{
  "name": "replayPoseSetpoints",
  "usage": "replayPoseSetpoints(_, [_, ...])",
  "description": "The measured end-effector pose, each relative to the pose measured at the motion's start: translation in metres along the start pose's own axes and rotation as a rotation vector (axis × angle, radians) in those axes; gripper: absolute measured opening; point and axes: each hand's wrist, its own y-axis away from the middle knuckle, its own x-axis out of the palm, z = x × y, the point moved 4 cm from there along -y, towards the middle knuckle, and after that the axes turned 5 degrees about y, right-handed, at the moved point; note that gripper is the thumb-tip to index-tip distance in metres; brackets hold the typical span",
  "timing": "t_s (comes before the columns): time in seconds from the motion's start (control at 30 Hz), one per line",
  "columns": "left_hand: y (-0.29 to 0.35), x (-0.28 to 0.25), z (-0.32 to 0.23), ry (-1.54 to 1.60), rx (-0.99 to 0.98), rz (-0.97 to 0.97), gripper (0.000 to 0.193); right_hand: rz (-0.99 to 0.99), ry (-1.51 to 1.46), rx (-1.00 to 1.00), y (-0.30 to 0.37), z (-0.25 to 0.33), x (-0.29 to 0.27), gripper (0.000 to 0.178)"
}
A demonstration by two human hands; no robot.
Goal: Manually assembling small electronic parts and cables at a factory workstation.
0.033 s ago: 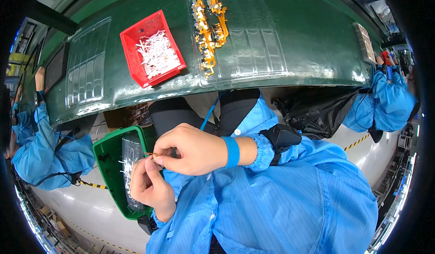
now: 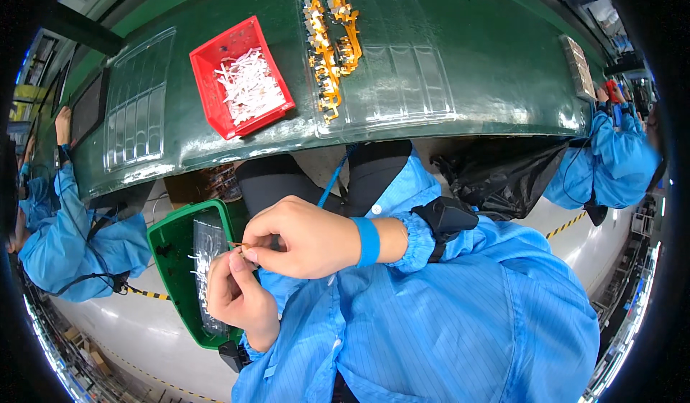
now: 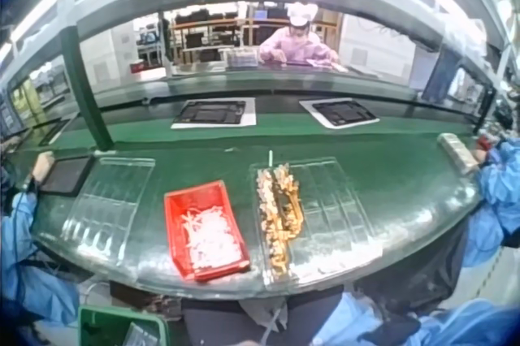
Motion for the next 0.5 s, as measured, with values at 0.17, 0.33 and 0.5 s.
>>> replayPoseSetpoints(0.17, [0.002,0.001,0.000,-0.049,0.073,-0.029,0.011,0.000,-0.006,-0.048,0.003,-0.001,0.001,0.014])
replayPoseSetpoints(0.33, [0.000,0.001,0.003,-0.062,0.087,-0.031,0.012,-0.034,-0.036,0.024,0.000,-0.004,0.001,0.018])
replayPoseSetpoints(0.5, [-0.013,-0.001,0.002,-0.199,0.194,-0.067,0.010,-0.090,-0.190,0.023,0.000,-0.014,-0.001,0.019])
